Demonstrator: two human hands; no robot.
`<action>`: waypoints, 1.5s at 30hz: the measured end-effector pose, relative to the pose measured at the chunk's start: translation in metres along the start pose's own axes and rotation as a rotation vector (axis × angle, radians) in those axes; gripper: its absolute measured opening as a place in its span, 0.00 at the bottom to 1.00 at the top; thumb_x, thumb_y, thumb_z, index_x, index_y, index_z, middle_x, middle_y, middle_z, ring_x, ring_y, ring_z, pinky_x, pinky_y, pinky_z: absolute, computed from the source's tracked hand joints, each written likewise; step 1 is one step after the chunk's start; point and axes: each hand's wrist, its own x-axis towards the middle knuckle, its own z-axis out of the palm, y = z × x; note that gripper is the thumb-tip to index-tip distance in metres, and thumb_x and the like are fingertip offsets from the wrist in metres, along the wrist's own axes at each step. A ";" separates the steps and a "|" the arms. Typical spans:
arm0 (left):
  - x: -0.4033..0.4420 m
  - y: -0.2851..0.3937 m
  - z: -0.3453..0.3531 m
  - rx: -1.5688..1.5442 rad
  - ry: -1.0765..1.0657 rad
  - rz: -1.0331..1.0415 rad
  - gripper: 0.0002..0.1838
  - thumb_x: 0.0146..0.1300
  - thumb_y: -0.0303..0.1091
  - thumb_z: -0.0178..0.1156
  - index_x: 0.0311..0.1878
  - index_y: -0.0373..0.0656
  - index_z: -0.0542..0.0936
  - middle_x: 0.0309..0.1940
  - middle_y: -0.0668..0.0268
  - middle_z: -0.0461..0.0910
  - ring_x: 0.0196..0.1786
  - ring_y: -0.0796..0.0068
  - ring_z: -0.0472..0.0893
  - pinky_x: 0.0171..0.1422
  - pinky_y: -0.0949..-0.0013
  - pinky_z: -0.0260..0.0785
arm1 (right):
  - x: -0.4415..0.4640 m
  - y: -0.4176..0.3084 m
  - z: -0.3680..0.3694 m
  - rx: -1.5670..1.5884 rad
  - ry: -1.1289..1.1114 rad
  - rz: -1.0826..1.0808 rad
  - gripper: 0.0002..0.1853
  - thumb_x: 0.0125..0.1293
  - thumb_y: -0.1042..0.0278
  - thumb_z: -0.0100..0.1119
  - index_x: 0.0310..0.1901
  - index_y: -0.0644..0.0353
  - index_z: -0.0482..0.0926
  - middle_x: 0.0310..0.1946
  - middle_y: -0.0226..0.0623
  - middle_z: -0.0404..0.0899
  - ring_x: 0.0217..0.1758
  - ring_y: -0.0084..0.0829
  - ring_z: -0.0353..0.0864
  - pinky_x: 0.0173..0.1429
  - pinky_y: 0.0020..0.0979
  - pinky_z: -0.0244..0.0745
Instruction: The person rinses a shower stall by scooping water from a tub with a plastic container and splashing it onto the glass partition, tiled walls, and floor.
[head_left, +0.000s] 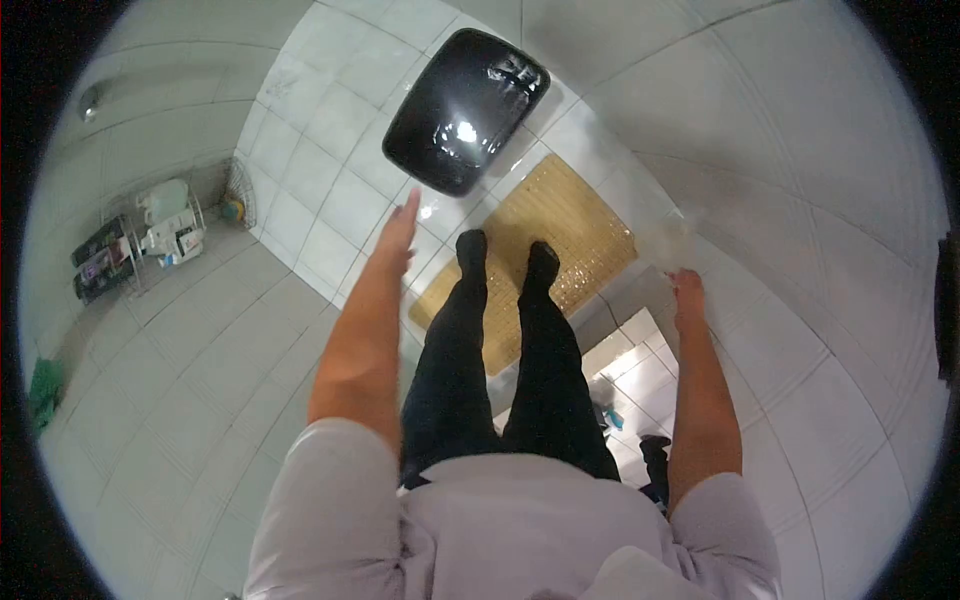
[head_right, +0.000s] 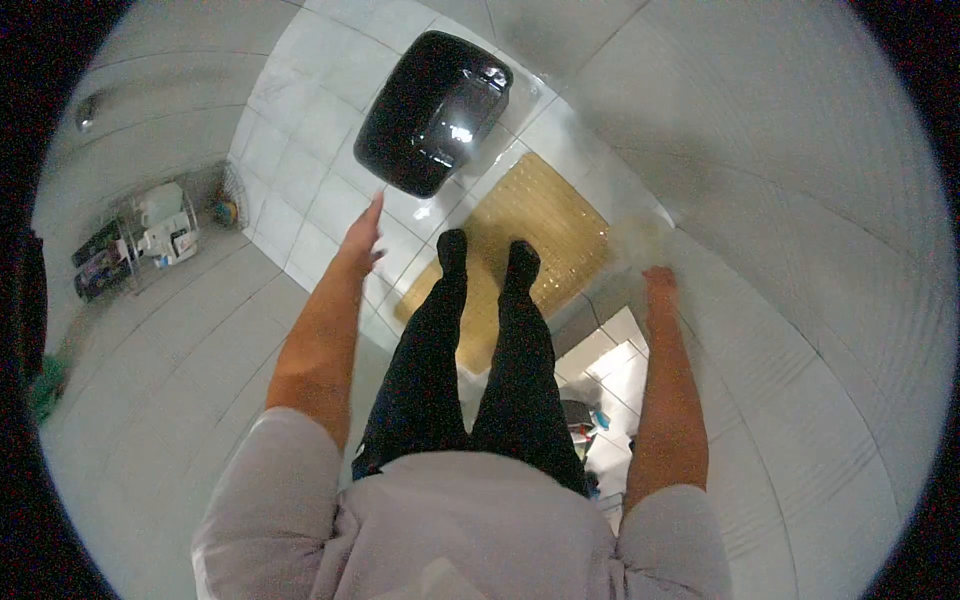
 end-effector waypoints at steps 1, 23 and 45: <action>0.018 0.012 0.027 -0.179 0.006 -0.061 0.42 0.45 0.61 0.50 0.57 0.41 0.56 0.53 0.55 0.60 0.56 0.60 0.60 0.53 0.54 0.55 | -0.001 -0.013 -0.003 -0.002 -0.001 0.006 0.17 0.54 0.56 0.45 0.39 0.62 0.68 0.31 0.37 0.69 0.36 0.28 0.68 0.41 0.26 0.63; 0.007 0.035 -0.148 0.168 0.379 0.355 0.11 0.51 0.27 0.50 0.37 0.31 0.71 0.24 0.60 0.74 0.19 0.75 0.74 0.18 0.75 0.68 | 0.168 -0.095 0.225 -0.582 -0.202 0.101 0.17 0.53 0.58 0.46 0.31 0.67 0.69 0.29 0.52 0.73 0.33 0.48 0.73 0.39 0.38 0.69; -0.025 -0.003 -0.191 0.505 0.502 0.509 0.11 0.52 0.25 0.50 0.40 0.32 0.69 0.28 0.60 0.75 0.31 0.76 0.73 0.36 0.76 0.65 | 0.253 0.027 0.163 -0.885 -0.177 -0.168 0.15 0.54 0.63 0.43 0.32 0.68 0.74 0.33 0.51 0.73 0.40 0.45 0.71 0.47 0.39 0.65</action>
